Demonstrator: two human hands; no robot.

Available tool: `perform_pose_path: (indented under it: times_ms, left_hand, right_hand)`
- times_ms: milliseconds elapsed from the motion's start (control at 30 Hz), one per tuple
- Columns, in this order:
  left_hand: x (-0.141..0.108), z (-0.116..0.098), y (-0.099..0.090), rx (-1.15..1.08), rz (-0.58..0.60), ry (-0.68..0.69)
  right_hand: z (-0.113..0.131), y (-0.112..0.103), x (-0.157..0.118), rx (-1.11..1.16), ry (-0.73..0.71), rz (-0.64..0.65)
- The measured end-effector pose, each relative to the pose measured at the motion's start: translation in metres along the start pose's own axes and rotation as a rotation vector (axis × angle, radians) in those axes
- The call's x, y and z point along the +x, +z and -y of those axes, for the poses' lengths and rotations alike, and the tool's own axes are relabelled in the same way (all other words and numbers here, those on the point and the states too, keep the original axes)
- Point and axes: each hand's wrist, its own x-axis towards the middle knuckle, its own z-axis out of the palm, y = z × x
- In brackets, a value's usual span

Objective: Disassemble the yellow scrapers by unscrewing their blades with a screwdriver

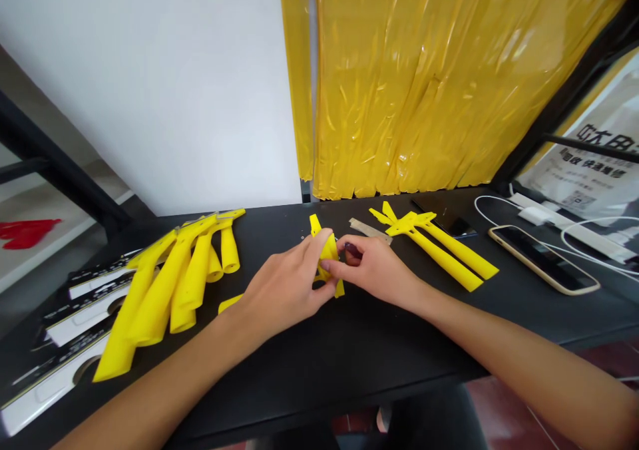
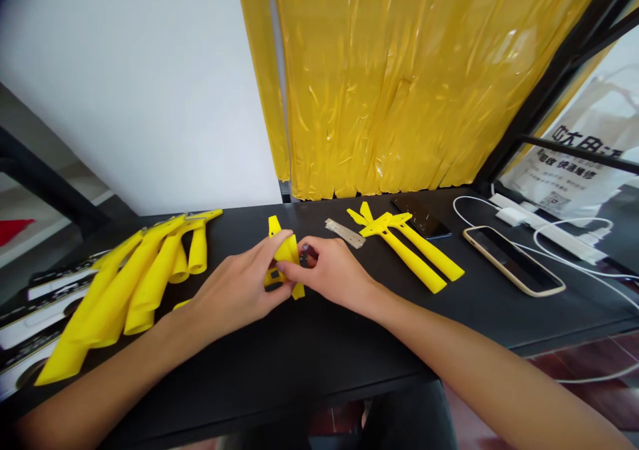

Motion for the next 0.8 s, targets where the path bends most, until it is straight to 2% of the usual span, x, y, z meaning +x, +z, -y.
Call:
perform_pose_path:
  times_ms: [267,400,533,633,700,800]
  left_hand:
    - [-0.001,0.0,0.006,0.015,-0.008,-0.009]
    - [0.001,-0.001,0.002,0.026,0.014,-0.049]
    - [0.006,0.003,-0.006,-0.077,0.044,-0.136]
    - [0.01,0.011,-0.01,-0.178,0.042,-0.178]
    - [0.01,0.017,-0.01,-0.225,0.045,-0.207]
    - [0.009,0.023,-0.008,-0.27,0.054,-0.251]
  right_hand:
    - [0.001,0.002,-0.002,-0.28,-0.141,-0.036]
    - [-0.005,-0.003,0.0,-0.222,-0.159,-0.002]
    - [-0.024,-0.03,0.014,-0.21,-0.085,-0.057]
    - [-0.054,-0.062,0.033,-0.462,0.067,-0.135]
    - [-0.078,-0.081,0.047,-0.642,0.21,-0.065]
    - [-0.106,-0.099,0.065,-0.706,0.287,0.008]
